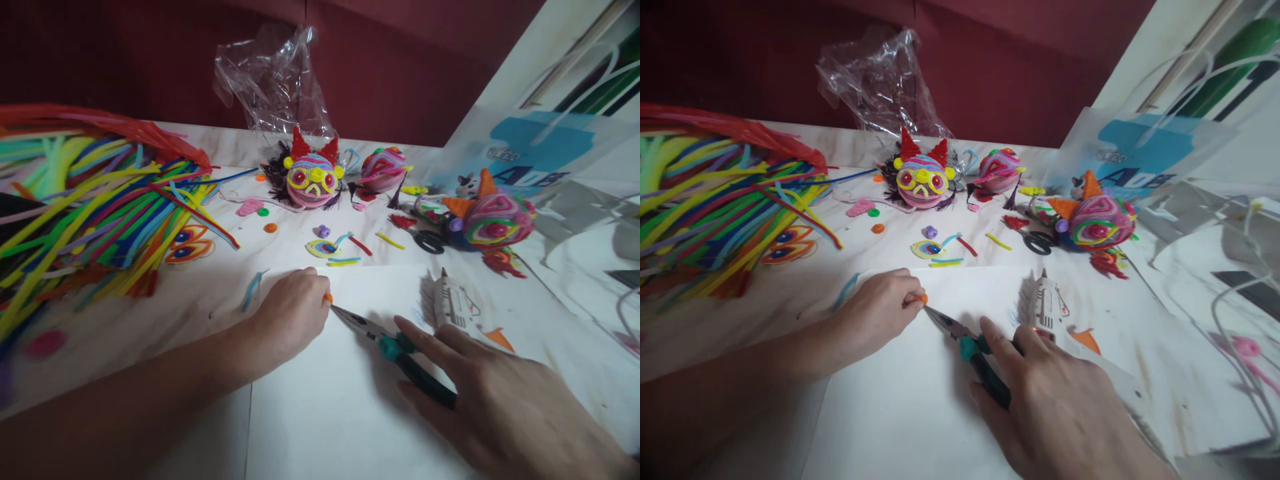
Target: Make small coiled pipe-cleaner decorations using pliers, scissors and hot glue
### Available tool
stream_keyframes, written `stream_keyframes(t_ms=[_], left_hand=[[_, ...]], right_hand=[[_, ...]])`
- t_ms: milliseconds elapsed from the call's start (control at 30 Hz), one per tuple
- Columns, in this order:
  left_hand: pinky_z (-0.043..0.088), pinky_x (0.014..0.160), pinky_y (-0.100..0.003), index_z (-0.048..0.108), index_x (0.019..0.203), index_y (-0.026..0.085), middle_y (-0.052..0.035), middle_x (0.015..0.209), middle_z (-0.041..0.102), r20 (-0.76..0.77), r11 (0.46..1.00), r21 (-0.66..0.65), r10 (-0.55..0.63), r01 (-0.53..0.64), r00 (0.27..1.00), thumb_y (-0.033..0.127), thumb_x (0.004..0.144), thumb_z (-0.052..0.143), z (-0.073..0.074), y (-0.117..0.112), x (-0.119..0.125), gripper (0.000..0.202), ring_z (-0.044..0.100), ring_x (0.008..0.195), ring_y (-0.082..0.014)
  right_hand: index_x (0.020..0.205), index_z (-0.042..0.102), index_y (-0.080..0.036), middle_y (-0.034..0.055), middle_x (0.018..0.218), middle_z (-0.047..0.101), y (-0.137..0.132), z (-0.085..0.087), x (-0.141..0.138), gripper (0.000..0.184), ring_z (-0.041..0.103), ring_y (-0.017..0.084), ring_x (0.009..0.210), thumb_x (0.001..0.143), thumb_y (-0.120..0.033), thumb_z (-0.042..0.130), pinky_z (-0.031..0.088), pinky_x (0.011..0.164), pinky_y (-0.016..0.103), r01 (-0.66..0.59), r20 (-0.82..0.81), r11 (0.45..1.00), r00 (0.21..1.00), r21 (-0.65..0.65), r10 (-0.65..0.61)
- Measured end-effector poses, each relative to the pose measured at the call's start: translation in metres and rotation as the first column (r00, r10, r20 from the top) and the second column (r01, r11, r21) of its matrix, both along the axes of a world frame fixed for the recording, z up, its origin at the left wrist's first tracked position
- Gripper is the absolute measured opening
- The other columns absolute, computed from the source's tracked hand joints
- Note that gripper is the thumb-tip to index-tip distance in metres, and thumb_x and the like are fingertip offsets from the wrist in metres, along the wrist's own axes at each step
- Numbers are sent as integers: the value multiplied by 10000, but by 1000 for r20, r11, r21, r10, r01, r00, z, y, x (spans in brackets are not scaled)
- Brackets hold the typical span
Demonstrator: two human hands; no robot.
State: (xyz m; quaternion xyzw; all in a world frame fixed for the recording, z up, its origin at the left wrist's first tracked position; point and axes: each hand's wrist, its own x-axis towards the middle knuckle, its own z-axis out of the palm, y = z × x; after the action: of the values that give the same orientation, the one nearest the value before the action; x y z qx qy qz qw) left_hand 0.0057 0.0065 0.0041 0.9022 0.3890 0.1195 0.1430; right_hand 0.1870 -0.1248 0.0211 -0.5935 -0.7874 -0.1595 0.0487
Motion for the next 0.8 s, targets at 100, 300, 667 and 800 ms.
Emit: stream_keyframes(t_ms=[100,300,667,800], left_hand=[[296,507,-256,560,596,168,-19,652,561,2,1000,-3,-10,10,1000,132,776,464,0,-1,0,207,487,565,-128],[325,540,-255,591,647,170,-23,688,584,17,999,-35,-31,32,999,151,800,472,-1,4,-1,195,521,609,-142],[419,647,-223,696,797,166,-25,822,684,16,960,-258,-107,107,994,56,725,489,11,26,-1,245,603,755,-145],[424,664,-192,715,801,185,-2,825,701,-21,924,-353,-163,146,986,-2,668,510,22,39,1,308,617,770,-135]], right_hand=[[1130,519,-225,4,666,502,1,0,1,357,504,152,387,863,-370,332,379,303,256,29,47,999,998,20,-30],[1117,511,-224,10,681,511,4,1,4,373,488,156,376,803,-360,362,379,300,271,19,127,998,992,63,-27],[1052,590,-228,65,764,594,13,11,6,465,521,169,425,621,-399,559,380,301,254,-50,324,989,946,139,3],[1050,573,-251,48,702,555,13,11,11,386,491,165,396,715,-407,461,291,295,234,-46,331,991,944,126,2]])
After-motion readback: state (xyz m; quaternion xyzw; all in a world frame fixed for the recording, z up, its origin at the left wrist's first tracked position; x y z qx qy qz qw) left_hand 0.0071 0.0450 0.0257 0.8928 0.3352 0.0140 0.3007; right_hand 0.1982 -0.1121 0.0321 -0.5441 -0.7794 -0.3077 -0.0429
